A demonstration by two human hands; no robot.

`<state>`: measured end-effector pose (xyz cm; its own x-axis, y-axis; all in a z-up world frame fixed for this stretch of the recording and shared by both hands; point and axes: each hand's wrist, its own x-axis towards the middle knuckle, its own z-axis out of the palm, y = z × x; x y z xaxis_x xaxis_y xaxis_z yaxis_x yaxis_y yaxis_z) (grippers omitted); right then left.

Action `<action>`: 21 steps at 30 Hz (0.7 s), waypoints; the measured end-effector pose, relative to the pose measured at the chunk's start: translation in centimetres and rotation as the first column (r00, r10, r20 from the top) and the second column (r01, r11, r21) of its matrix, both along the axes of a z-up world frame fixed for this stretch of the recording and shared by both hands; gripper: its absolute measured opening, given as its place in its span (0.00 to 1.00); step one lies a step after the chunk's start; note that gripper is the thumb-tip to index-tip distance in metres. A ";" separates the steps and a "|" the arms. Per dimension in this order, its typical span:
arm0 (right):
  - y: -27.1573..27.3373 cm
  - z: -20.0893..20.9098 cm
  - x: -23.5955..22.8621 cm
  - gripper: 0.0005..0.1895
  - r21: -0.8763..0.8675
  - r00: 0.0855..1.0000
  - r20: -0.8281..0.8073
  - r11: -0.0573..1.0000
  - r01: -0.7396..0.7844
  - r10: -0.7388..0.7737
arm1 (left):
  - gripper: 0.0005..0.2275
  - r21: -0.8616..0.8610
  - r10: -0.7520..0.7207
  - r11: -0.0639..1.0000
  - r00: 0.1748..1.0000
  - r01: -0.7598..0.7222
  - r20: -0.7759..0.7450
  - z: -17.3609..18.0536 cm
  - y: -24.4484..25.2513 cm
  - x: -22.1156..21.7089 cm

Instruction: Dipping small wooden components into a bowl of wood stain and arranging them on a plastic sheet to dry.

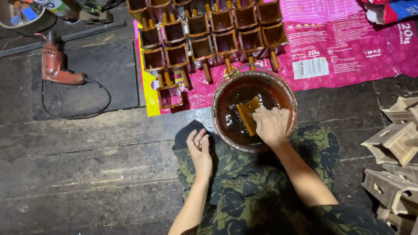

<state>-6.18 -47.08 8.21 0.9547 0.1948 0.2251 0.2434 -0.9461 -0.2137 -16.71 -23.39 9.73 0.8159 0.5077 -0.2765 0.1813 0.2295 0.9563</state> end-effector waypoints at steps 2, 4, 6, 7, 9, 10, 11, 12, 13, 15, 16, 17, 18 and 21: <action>-1.0 -0.8 -0.8 0.13 0.051 0.994 0.102 0.998 0.024 -0.029 | 0.22 0.013 -0.040 0.999 0.999 0.040 -0.010 1.1 -0.1 1.2; -1.9 -1.2 -1.4 0.13 0.105 0.977 0.203 0.994 0.039 -0.060 | 0.23 0.027 -0.078 0.997 0.997 0.079 -0.018 2.2 -0.8 2.5; -2.6 -1.3 -1.7 0.14 0.152 0.941 0.327 0.988 0.040 -0.089 | 0.24 -0.003 -0.172 0.985 0.983 0.172 -0.060 3.3 -2.1 4.0; -2.4 -0.5 -2.0 0.14 0.151 0.940 0.330 0.988 0.042 -0.090 | 0.24 -0.003 -0.174 0.985 0.983 0.174 -0.056 2.8 -2.7 4.8; -2.1 1.2 -2.5 0.12 0.206 0.897 0.432 0.979 0.002 -0.092 | 0.26 0.000 -0.266 0.964 0.961 0.267 -0.082 2.0 -4.1 6.3; -1.9 2.0 -2.7 0.12 0.205 0.896 0.435 0.979 -0.004 -0.087 | 0.26 0.000 -0.261 0.965 0.962 0.262 -0.078 1.8 -4.7 7.1; -1.7 2.7 -2.9 0.11 0.224 0.870 0.485 0.974 -0.020 -0.094 | 0.27 -0.027 -0.279 0.960 0.954 0.278 -0.112 1.6 -5.4 7.9; -1.3 3.3 -3.0 0.12 0.247 0.841 0.532 0.968 -0.041 -0.100 | 0.27 -0.050 -0.293 0.956 0.945 0.288 -0.146 1.5 -5.7 8.7; -1.6 3.2 -3.1 0.12 0.250 0.841 0.533 0.967 -0.050 -0.094 | 0.27 -0.046 -0.283 0.959 0.948 0.279 -0.145 1.0 -6.0 9.4; -2.1 2.8 -3.4 0.12 0.233 0.803 0.589 0.971 -0.061 -0.091 | 0.28 -0.008 -0.293 0.954 0.919 0.301 -0.264 0.2 -6.4 10.8; -2.0 3.1 -3.5 0.12 0.235 0.804 0.588 0.970 -0.063 -0.090 | 0.28 -0.006 -0.290 0.954 0.920 0.299 -0.265 -0.4 -6.5 11.2; -1.9 3.3 -3.5 0.13 0.214 0.784 0.615 0.975 -0.066 -0.082 | 0.30 -0.070 -0.295 0.955 0.924 0.287 -0.243 -1.0 -6.6 11.6; -1.9 3.5 -3.6 0.13 0.193 0.764 0.640 0.979 -0.065 -0.076 | 0.32 -0.134 -0.302 0.951 0.927 0.278 -0.221 -1.6 -6.7 12.0; -1.6 4.4 -3.9 0.13 0.203 0.744 0.664 0.976 -0.075 -0.080 | 0.33 -0.131 -0.320 0.946 0.912 0.295 -0.257 0.5 -6.2 11.9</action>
